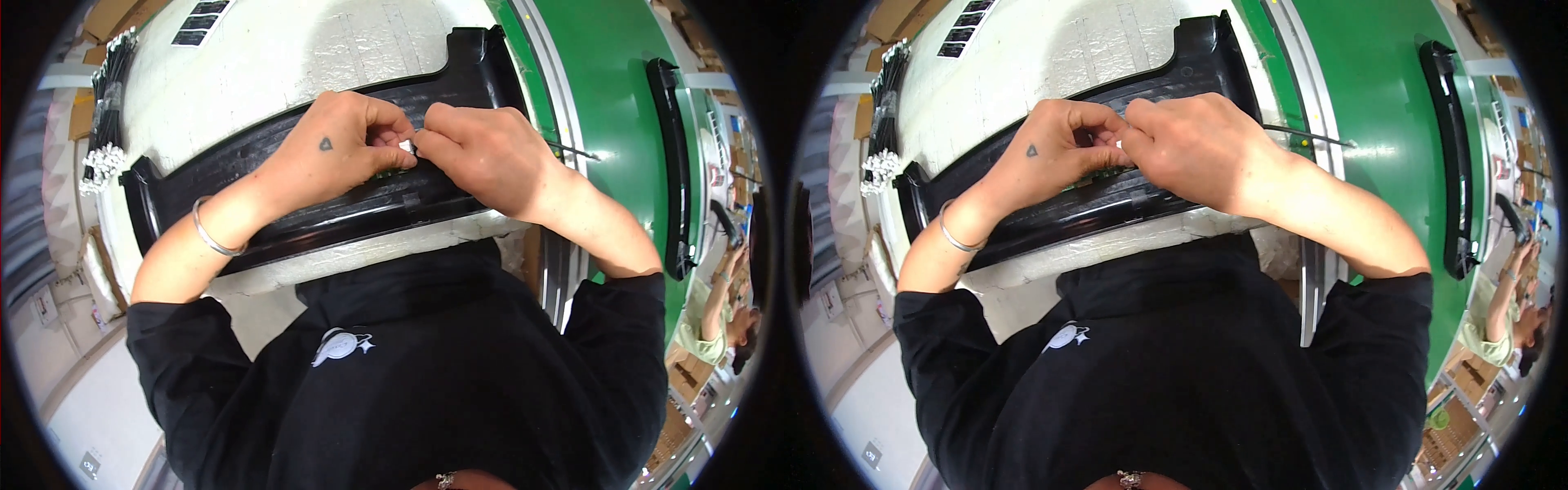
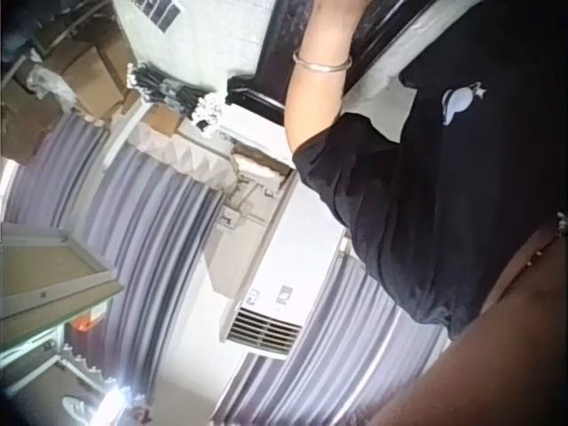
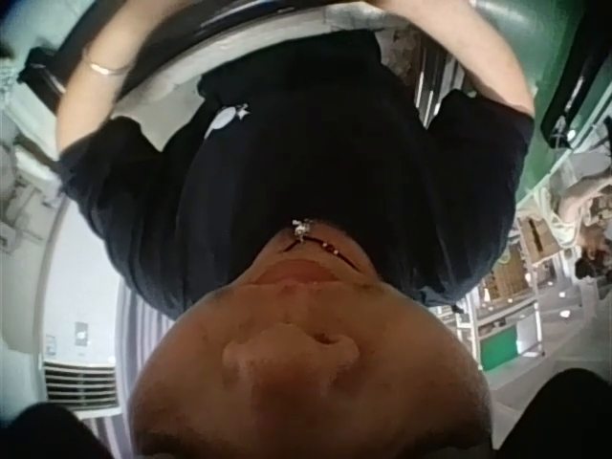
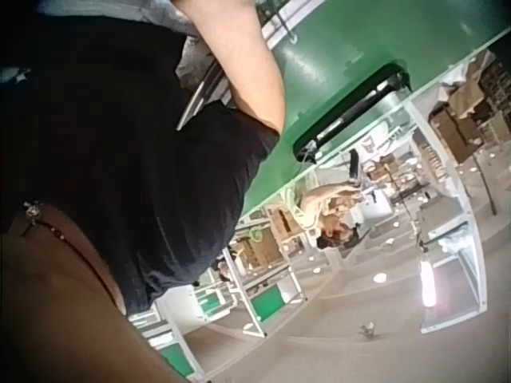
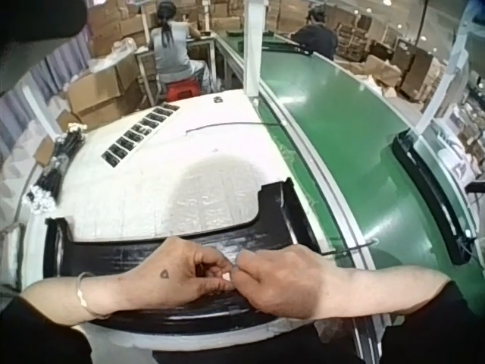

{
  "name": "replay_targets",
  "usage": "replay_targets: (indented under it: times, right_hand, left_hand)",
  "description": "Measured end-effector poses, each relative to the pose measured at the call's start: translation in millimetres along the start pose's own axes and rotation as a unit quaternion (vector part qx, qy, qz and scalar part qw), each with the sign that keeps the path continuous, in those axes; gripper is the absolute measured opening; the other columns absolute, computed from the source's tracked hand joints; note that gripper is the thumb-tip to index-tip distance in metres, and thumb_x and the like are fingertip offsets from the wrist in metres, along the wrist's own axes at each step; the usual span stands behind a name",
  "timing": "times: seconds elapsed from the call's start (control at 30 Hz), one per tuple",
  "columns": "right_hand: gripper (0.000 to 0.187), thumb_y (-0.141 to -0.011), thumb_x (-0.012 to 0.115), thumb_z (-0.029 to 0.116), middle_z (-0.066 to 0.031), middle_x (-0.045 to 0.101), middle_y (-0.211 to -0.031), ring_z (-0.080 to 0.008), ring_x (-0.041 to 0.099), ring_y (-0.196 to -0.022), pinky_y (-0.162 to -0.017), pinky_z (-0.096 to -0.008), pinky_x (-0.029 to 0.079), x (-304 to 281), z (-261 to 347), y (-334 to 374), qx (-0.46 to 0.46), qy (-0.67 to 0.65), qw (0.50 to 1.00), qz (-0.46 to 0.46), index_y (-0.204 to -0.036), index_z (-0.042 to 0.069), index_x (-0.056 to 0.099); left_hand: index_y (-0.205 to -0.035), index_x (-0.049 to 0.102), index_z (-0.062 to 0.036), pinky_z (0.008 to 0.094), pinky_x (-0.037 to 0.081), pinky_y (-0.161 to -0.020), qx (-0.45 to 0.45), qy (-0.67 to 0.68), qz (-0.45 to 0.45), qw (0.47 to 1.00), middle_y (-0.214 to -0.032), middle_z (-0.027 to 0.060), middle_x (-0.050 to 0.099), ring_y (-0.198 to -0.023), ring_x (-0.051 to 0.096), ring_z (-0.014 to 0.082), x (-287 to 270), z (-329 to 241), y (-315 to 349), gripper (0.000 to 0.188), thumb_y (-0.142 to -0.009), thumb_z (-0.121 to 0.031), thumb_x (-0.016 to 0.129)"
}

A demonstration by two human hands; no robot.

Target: Assembling electronic components by connecting wire harnesses to circuit boards and applying product labels.

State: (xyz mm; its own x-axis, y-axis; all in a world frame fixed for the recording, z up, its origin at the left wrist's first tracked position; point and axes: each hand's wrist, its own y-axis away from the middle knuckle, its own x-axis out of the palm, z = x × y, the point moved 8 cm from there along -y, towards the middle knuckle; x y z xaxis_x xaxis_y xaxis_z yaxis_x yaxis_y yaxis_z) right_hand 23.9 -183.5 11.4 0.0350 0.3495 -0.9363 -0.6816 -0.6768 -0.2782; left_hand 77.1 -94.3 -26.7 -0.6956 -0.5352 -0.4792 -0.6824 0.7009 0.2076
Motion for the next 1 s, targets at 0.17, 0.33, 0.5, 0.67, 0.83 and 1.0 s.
replay_targets:
  times: [0.17,0.33,0.5,0.67,0.83,1.0]
  right_hand:
    - [0.011,-0.076,0.064,0.009,-0.0109,0.06,-0.086,-0.0227,0.067,-0.069,-0.053,-0.0307,0.055,13.8,3.2,-4.5,-0.016,0.086,0.995,0.052,-0.082,-0.001,0.064]
    - [0.009,-0.073,0.065,0.004,-0.0131,0.062,-0.082,-0.0273,0.068,-0.072,-0.06,-0.0343,0.056,16.3,-5.5,2.9,-0.012,0.024,0.996,0.083,-0.08,-0.001,0.064]
    - [0.008,-0.073,0.064,0.002,-0.0124,0.06,-0.079,-0.0281,0.067,-0.071,-0.06,-0.0351,0.055,25.6,-9.4,7.0,0.02,-0.046,0.993,0.106,-0.08,-0.002,0.064]
    - [0.011,-0.07,0.066,0.001,-0.0124,0.059,-0.076,-0.0288,0.066,-0.069,-0.059,-0.0368,0.053,27.4,-11.6,2.2,0.017,-0.086,0.992,0.089,-0.08,-0.002,0.063]
    - [0.012,-0.068,0.064,-0.002,-0.0112,0.058,-0.077,-0.0303,0.064,-0.067,-0.058,-0.0379,0.051,25.8,-13.9,-5.4,-0.019,-0.118,0.989,0.084,-0.079,-0.002,0.061]
    - [0.011,-0.067,0.064,-0.001,-0.0129,0.057,-0.077,-0.0329,0.063,-0.069,-0.06,-0.0403,0.052,29.1,2.4,-15.9,-0.039,-0.128,0.985,0.108,-0.078,0.0,0.061]
  left_hand:
    - [-0.092,0.066,-0.0002,0.0259,0.048,-0.058,0.044,-0.015,-0.006,0.999,-0.065,0.006,0.063,-0.058,0.057,0.0114,2.3,-1.0,-2.8,0.017,-0.077,-0.003,0.073]
    - [-0.104,0.063,-0.0064,0.0265,0.049,-0.062,0.075,-0.08,-0.035,0.993,-0.067,0.0032,0.064,-0.063,0.06,0.0125,-12.8,-10.0,9.2,0.031,-0.075,-0.006,0.075]
    - [-0.122,0.059,-0.0075,0.0349,0.045,-0.093,0.227,-0.289,-0.064,0.928,-0.114,0.0098,0.061,-0.106,0.057,0.0243,-26.1,-8.3,28.1,0.064,-0.066,-0.025,0.083]
    - [-0.131,0.053,-0.0114,0.0502,0.032,-0.107,0.24,-0.346,-0.035,0.906,-0.146,0.0153,0.037,-0.132,0.033,0.0414,3.4,18.5,38.9,0.071,-0.072,-0.045,0.073]
    - [-0.133,0.05,-0.0106,0.0501,0.032,-0.108,0.243,-0.324,-0.061,0.912,-0.147,0.0172,0.034,-0.132,0.034,0.0403,-4.8,21.3,32.6,0.073,-0.071,-0.038,0.076]
    - [-0.134,0.047,-0.0077,0.05,0.036,-0.104,0.242,-0.329,-0.073,0.91,-0.146,0.0186,0.035,-0.127,0.039,0.0432,-18.7,14.7,48.3,0.072,-0.075,-0.039,0.072]
